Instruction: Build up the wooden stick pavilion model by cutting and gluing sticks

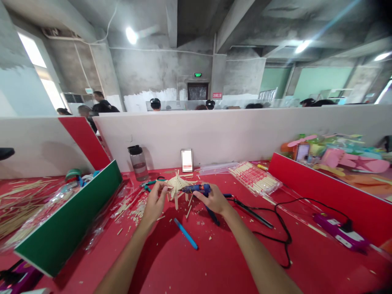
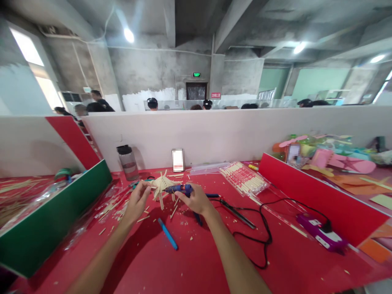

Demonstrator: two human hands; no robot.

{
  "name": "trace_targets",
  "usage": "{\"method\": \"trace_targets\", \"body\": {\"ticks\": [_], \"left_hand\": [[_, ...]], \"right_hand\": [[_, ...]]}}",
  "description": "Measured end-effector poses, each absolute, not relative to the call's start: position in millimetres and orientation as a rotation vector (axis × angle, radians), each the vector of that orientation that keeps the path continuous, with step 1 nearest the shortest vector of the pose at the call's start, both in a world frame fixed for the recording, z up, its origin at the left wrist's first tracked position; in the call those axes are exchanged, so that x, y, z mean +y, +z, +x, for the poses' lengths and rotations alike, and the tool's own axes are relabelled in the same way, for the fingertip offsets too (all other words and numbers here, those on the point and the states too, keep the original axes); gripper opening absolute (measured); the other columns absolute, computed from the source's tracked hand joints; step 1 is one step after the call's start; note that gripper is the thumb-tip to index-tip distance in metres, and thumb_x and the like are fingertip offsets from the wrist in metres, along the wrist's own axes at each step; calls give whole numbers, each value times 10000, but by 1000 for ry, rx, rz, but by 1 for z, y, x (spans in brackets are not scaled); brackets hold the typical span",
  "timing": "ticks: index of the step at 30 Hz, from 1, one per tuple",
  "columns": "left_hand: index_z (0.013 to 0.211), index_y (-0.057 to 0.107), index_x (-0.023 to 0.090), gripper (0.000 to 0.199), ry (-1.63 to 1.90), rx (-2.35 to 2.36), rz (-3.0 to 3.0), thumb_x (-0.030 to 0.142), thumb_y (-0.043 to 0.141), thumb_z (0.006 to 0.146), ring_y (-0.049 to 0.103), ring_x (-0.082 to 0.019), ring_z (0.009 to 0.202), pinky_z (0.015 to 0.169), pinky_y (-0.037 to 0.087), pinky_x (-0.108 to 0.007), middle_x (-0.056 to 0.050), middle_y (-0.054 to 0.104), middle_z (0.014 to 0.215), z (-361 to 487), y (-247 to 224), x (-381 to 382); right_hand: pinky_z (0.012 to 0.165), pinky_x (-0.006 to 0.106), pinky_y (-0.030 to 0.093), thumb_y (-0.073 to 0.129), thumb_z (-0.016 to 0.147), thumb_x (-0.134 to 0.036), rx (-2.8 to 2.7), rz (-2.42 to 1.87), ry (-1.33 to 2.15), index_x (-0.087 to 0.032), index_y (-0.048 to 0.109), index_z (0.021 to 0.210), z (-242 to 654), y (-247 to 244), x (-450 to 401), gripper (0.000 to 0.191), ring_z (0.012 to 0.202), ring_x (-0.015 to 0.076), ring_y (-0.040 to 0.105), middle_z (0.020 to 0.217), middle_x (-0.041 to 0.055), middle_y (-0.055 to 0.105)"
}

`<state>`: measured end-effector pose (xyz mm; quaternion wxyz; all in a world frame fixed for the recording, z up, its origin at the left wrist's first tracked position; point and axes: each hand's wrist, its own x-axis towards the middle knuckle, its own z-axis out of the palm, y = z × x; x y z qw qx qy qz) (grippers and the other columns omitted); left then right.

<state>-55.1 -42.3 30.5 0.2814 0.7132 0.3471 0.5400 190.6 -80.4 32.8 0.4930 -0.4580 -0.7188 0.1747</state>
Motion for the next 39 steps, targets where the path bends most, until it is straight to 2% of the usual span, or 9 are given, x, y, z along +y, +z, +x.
{"method": "trace_targets", "body": {"ticks": [18, 28, 34, 39], "left_hand": [[905, 568, 209, 220, 1452, 967, 1919, 407, 495, 968, 611, -189, 860, 810, 461, -293, -20, 625, 889, -55, 31, -43], [910, 585, 211, 227, 1447, 980, 1924, 415, 498, 958, 614, -194, 872, 821, 463, -298, -26, 636, 896, -54, 33, -44], [907, 596, 210, 247, 1455, 965, 1916, 443, 521, 940, 619, -200, 874, 806, 474, -299, -34, 649, 893, -55, 32, -42], [912, 593, 211, 219, 1463, 960, 1925, 408, 511, 957, 617, -192, 871, 807, 476, -293, -32, 643, 900, -56, 31, -41]], "right_hand": [[638, 288, 435, 620, 871, -497, -1728, -1135, 387, -211, 565, 747, 182, 31, -80, 316, 665, 188, 580, 701, 3, 615], [646, 290, 439, 607, 885, -500, -1809, -1149, 405, -211, 634, 741, 193, 40, -82, 323, 695, 209, 623, 713, 15, 667], [593, 278, 401, 614, 879, -488, -1844, -1134, 423, -217, 615, 687, 196, 44, -86, 332, 600, 181, 571, 626, -15, 618], [614, 276, 421, 610, 876, -501, -1765, -1121, 478, -212, 596, 739, 197, 38, -83, 320, 637, 178, 562, 672, -12, 612]]}}
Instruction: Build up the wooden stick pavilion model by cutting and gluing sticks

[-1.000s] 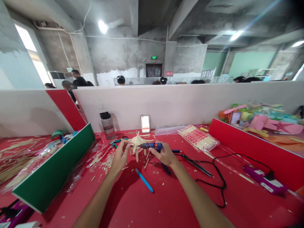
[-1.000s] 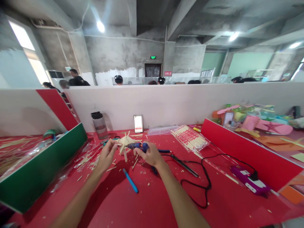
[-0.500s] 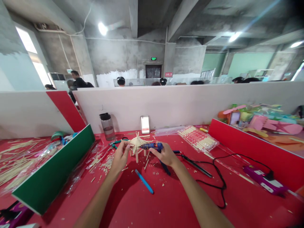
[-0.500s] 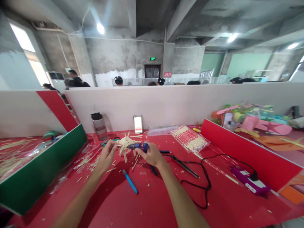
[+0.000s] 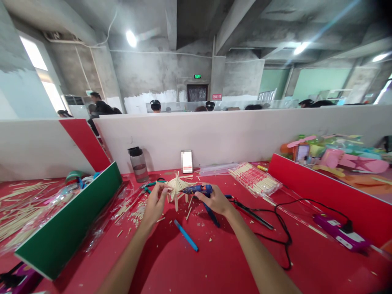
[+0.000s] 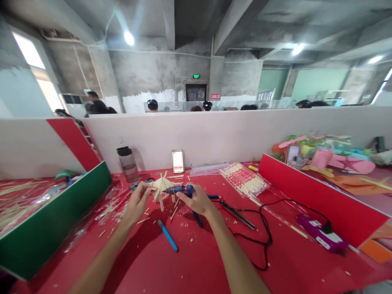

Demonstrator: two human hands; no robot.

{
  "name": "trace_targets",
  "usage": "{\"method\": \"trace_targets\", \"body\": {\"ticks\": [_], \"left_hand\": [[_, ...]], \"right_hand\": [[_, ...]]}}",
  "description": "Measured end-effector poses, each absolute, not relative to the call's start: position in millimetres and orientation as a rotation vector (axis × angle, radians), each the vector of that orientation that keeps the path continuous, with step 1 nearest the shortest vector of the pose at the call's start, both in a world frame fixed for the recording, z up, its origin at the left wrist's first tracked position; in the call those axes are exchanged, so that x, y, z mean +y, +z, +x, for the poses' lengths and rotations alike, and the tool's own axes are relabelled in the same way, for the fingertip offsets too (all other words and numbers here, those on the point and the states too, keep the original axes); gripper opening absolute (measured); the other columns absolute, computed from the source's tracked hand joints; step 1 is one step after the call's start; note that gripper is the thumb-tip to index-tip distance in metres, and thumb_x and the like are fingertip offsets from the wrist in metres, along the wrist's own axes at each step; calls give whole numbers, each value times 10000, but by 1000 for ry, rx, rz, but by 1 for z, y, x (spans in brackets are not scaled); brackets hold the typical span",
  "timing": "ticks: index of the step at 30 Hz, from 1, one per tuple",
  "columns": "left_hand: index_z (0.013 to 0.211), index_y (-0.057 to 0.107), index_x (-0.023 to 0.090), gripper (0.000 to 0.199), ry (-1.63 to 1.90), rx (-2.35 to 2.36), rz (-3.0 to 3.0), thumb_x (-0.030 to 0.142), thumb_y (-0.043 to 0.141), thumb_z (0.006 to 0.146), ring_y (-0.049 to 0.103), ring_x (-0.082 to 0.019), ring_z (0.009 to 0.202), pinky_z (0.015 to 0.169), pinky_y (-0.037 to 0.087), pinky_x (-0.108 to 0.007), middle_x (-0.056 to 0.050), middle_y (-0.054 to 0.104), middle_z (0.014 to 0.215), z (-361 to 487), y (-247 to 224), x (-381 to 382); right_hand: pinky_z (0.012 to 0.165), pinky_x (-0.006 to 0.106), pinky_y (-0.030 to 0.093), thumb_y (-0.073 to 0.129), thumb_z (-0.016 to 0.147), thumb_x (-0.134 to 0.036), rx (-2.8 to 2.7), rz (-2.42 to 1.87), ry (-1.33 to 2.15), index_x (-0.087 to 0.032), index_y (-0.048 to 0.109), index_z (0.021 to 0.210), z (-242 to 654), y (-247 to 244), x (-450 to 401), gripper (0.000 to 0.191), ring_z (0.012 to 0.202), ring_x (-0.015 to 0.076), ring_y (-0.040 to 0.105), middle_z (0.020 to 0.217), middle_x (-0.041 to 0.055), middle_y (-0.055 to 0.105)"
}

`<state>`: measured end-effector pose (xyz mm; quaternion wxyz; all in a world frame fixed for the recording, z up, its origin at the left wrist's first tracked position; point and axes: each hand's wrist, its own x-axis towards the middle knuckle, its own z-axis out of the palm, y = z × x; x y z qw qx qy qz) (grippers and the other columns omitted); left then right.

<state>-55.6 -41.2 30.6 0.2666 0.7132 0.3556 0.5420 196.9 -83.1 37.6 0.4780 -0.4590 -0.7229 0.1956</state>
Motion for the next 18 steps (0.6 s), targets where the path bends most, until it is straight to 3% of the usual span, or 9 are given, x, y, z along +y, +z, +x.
{"method": "trace_targets", "body": {"ticks": [9, 18], "left_hand": [[927, 576, 211, 197, 1437, 960, 1923, 381, 488, 974, 616, -193, 896, 824, 463, -299, -24, 636, 910, -56, 30, -42], [926, 563, 209, 197, 1442, 967, 1933, 386, 491, 972, 622, -197, 891, 830, 458, -309, -27, 641, 917, -57, 28, -41]], "right_hand": [[567, 262, 355, 628, 863, -512, -1868, -1163, 488, -204, 568, 693, 197, 40, -84, 357, 590, 146, 495, 622, -28, 538], [540, 263, 442, 539, 880, -632, -1822, -985, 1017, -174, 690, 802, 211, 33, -81, 488, 559, 147, 536, 631, 7, 581]]}}
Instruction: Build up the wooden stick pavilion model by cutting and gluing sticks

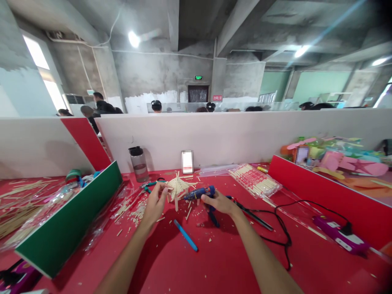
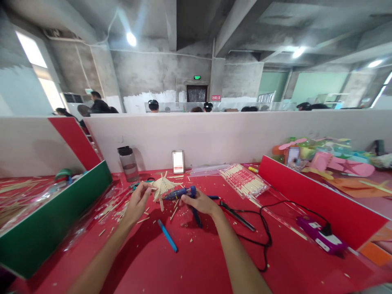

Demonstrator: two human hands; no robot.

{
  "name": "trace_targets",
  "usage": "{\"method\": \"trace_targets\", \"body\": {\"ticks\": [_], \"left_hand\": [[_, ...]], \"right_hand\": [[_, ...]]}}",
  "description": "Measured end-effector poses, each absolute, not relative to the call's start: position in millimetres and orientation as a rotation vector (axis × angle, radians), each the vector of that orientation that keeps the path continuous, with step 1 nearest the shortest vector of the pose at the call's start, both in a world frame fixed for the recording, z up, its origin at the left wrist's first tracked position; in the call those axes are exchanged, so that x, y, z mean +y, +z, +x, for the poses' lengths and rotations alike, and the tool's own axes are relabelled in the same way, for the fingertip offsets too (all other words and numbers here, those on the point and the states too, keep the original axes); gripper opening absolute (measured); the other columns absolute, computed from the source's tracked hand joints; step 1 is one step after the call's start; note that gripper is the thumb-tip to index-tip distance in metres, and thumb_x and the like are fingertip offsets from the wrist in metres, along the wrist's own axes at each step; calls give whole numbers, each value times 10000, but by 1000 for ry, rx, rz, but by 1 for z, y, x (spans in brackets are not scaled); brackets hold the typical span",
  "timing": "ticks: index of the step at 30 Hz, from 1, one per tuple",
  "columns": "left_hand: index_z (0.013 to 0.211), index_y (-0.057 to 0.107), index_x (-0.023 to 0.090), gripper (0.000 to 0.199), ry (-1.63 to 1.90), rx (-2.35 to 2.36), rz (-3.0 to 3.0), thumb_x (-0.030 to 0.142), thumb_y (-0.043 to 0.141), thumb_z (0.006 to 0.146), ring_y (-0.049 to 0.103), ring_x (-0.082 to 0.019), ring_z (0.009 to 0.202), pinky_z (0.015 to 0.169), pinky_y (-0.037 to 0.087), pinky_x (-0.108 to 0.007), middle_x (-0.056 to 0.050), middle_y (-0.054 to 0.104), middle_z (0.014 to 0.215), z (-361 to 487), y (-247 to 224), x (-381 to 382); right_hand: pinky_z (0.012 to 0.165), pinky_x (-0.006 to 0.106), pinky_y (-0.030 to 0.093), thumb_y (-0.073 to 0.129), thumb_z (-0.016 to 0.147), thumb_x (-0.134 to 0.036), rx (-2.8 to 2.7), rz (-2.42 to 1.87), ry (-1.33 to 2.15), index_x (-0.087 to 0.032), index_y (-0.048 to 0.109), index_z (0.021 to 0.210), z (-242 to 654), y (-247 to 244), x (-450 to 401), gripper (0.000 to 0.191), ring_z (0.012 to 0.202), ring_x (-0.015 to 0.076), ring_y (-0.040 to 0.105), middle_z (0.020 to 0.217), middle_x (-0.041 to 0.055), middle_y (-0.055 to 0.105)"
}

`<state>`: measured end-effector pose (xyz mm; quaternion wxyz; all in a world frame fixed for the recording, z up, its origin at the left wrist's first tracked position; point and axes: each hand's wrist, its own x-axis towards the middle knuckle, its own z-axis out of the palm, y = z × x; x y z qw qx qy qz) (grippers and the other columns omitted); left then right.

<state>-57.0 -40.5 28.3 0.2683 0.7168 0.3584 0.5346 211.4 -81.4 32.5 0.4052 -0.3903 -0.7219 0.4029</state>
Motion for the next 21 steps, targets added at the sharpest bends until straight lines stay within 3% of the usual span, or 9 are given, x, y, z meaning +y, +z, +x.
{"method": "trace_targets", "body": {"ticks": [5, 11, 14, 21], "left_hand": [[929, 566, 204, 210, 1434, 972, 1939, 382, 469, 981, 612, -196, 892, 839, 450, -310, -28, 631, 915, -57, 27, -39], [938, 567, 206, 190, 1427, 970, 1938, 366, 471, 978, 606, -194, 905, 831, 445, -304, -29, 629, 930, -57, 27, -39], [933, 561, 207, 184, 1433, 980, 1943, 365, 477, 974, 602, -188, 873, 814, 446, -299, -25, 626, 913, -57, 28, -39], [917, 544, 208, 190, 1435, 975, 1936, 380, 483, 969, 628, -193, 874, 807, 462, -303, -33, 653, 917, -57, 27, -38]], "right_hand": [[506, 240, 426, 553, 867, -654, -1777, -1184, 926, -158, 657, 755, 215, 30, -74, 519, 534, 136, 534, 621, 17, 585], [660, 285, 482, 572, 894, -572, -1827, -1117, 870, -177, 664, 786, 201, 30, -76, 420, 664, 165, 576, 697, 17, 621], [754, 317, 496, 670, 833, -525, -1822, -1032, 963, -186, 677, 890, 201, 32, -81, 344, 755, 182, 594, 774, 13, 652], [818, 334, 502, 822, 652, -534, -1788, -983, 1376, -162, 703, 910, 235, 33, -88, 467, 841, 200, 638, 868, 44, 699]]}}
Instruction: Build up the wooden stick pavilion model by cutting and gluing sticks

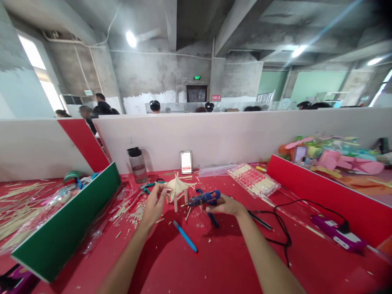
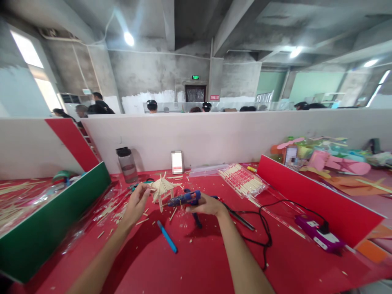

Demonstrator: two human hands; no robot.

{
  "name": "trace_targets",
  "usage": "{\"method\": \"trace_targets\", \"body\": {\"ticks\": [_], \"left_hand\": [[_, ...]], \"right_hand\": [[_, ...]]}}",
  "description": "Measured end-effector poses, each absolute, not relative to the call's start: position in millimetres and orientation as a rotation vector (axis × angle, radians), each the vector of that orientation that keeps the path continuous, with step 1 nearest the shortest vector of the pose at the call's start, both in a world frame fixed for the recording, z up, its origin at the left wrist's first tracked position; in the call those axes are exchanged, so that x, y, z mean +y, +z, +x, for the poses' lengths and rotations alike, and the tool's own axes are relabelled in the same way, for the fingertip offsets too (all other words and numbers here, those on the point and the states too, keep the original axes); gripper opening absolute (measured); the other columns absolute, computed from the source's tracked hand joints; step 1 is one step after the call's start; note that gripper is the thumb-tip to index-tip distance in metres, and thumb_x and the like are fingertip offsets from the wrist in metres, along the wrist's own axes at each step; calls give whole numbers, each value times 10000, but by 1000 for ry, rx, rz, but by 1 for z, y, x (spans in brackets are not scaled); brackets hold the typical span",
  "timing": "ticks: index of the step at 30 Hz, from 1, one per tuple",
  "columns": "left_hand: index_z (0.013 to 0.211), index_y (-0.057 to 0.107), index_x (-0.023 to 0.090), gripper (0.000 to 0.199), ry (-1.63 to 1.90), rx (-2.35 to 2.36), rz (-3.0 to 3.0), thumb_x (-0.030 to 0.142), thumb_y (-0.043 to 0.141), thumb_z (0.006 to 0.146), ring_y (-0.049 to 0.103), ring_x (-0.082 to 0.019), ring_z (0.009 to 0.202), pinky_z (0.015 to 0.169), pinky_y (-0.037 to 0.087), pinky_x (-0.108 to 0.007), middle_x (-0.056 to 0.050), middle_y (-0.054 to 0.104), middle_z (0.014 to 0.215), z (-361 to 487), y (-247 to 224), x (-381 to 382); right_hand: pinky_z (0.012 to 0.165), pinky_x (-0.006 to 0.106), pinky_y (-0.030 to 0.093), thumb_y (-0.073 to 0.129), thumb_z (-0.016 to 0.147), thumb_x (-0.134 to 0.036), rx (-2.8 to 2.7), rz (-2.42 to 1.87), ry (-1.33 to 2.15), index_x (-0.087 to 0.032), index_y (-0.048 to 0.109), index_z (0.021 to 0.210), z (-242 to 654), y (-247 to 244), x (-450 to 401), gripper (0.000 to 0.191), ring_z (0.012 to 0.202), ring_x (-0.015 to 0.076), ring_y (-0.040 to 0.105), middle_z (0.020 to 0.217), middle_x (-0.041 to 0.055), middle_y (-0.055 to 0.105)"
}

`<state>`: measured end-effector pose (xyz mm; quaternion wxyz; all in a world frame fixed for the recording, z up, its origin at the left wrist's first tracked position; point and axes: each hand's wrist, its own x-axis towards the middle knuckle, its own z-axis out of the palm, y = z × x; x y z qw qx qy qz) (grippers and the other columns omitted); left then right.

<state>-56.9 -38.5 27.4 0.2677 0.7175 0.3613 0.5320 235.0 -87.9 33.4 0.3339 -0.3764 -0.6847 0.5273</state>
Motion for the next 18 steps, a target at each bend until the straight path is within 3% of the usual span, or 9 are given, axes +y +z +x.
{"method": "trace_targets", "body": {"ticks": [4, 7, 14, 18], "left_hand": [[925, 556, 206, 196, 1436, 981, 1947, 380, 478, 970, 621, -189, 871, 818, 461, -301, -33, 645, 917, -56, 29, -40], [914, 569, 205, 205, 1443, 988, 1951, 387, 489, 962, 614, -188, 864, 817, 460, -297, -28, 635, 896, -56, 30, -41], [900, 565, 210, 207, 1458, 977, 1913, 403, 507, 950, 632, -196, 859, 792, 472, -299, -37, 662, 904, -57, 26, -36], [908, 577, 209, 204, 1459, 991, 1942, 393, 499, 953, 628, -200, 877, 814, 469, -307, -40, 665, 916, -57, 28, -37]], "right_hand": [[695, 282, 488, 747, 747, -568, -1805, -905, 1389, -160, 697, 883, 248, 35, -87, 433, 716, 152, 595, 799, 31, 661], [596, 248, 456, 719, 812, -500, -1693, -827, 1410, -161, 678, 897, 254, 33, -85, 352, 611, 111, 531, 784, 18, 629], [741, 313, 526, 796, 752, -327, -1344, -595, 1363, -195, 653, 1038, 266, 25, -80, 346, 796, 173, 638, 1018, 79, 687], [681, 279, 528, 744, 808, -368, -1216, -661, 1240, -221, 621, 1138, 267, 27, -71, 381, 862, 191, 665, 1095, 85, 698]]}}
